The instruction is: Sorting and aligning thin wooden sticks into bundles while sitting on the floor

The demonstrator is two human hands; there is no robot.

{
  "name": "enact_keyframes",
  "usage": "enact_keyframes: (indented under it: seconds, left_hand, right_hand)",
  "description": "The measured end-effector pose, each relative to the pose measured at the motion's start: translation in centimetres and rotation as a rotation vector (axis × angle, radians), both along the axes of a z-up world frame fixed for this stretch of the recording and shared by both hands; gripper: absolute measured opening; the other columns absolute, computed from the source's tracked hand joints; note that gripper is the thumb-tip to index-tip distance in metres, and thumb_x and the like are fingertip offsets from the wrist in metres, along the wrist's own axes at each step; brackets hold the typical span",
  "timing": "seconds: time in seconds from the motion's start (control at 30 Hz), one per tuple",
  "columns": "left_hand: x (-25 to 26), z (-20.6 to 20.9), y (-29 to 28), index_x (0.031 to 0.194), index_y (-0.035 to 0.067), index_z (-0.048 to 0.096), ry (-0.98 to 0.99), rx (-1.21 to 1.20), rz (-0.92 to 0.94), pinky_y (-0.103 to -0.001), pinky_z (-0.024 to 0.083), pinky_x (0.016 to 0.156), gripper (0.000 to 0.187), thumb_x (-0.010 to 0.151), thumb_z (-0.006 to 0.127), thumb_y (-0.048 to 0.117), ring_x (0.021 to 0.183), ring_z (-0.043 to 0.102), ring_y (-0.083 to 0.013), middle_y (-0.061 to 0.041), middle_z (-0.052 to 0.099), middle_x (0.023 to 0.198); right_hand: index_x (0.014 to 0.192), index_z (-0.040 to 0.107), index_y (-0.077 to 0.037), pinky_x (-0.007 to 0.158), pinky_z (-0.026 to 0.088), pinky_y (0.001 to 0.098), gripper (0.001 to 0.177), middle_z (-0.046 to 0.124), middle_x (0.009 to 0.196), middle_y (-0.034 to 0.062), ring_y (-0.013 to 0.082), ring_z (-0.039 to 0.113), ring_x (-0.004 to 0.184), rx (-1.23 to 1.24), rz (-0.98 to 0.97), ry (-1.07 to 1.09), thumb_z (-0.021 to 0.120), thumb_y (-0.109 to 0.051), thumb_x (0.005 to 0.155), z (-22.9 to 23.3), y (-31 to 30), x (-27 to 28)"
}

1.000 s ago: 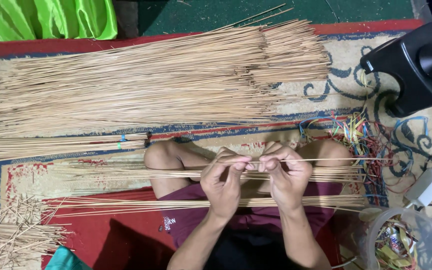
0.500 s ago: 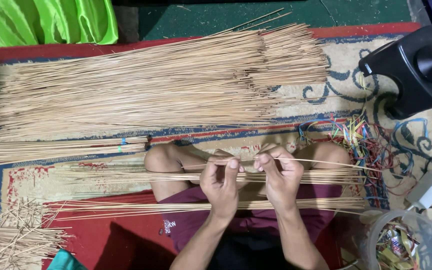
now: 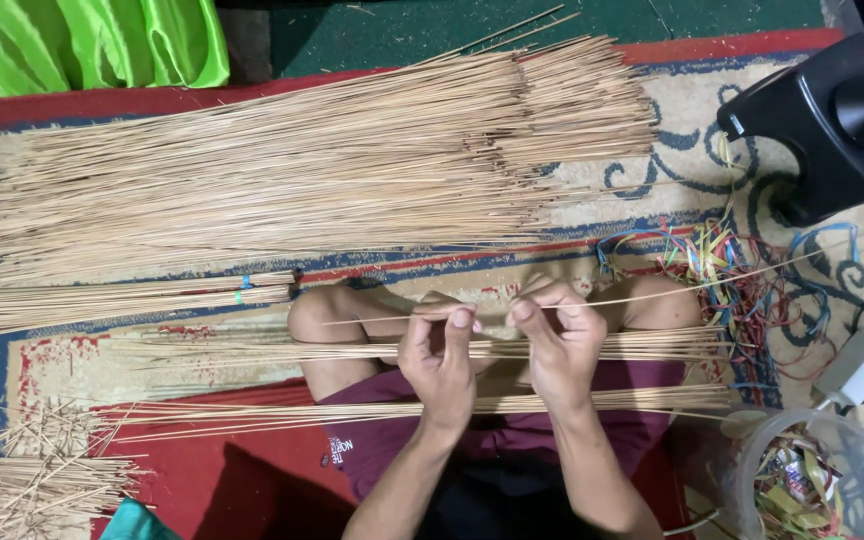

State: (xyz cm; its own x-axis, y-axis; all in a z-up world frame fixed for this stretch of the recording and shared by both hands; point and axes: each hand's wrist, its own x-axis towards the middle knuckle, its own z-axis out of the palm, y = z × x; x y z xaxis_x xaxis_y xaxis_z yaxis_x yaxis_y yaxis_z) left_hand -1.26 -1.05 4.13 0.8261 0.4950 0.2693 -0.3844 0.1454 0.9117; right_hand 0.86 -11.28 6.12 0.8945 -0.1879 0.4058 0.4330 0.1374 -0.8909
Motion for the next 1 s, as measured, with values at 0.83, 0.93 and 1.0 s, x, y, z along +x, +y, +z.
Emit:
enact_keyframes:
  seconds: [0.83, 0.93, 1.0]
  left_hand:
    - [0.1, 1.0, 0.2, 0.089, 0.001, 0.072, -0.026, 0.109, -0.031, -0.036, 0.055, 0.077, 0.017, 0.1, 0.063, 0.009, 0.077, 0.07, -0.0227, -0.011, 0.072, 0.076]
    - [-0.2, 1.3, 0.4, 0.085, 0.003, 0.074, -0.067, 0.153, -0.006, -0.035, 0.055, 0.078, 0.015, 0.096, 0.069, 0.011, 0.074, 0.07, -0.023, -0.008, 0.073, 0.074]
    - [-0.1, 1.0, 0.2, 0.085, 0.002, 0.074, -0.074, 0.145, -0.025, -0.036, 0.055, 0.076, 0.018, 0.098, 0.066, 0.012, 0.073, 0.071, -0.024, -0.008, 0.073, 0.073]
  right_hand:
    - [0.08, 0.065, -0.002, 0.071, 0.048, 0.0308, 0.021, 0.061, 0.071, 0.0117, 0.0177, 0.056, 0.07, -0.05, -0.005, 0.008, 0.072, -0.013, 0.097, -0.8, -0.7, -0.2]
    - [0.083, 0.067, -0.002, 0.071, 0.049, 0.0288, 0.019, 0.063, 0.073, 0.0107, 0.0171, 0.057, 0.07, 0.036, 0.089, 0.019, 0.068, -0.013, 0.099, -0.8, -0.9, -0.3]
    - [0.085, 0.066, -0.002, 0.069, 0.049, 0.0284, 0.019, 0.062, 0.073, 0.0103, 0.0174, 0.057, 0.07, 0.059, 0.081, 0.015, 0.065, -0.013, 0.101, -0.7, -0.3, -0.3]
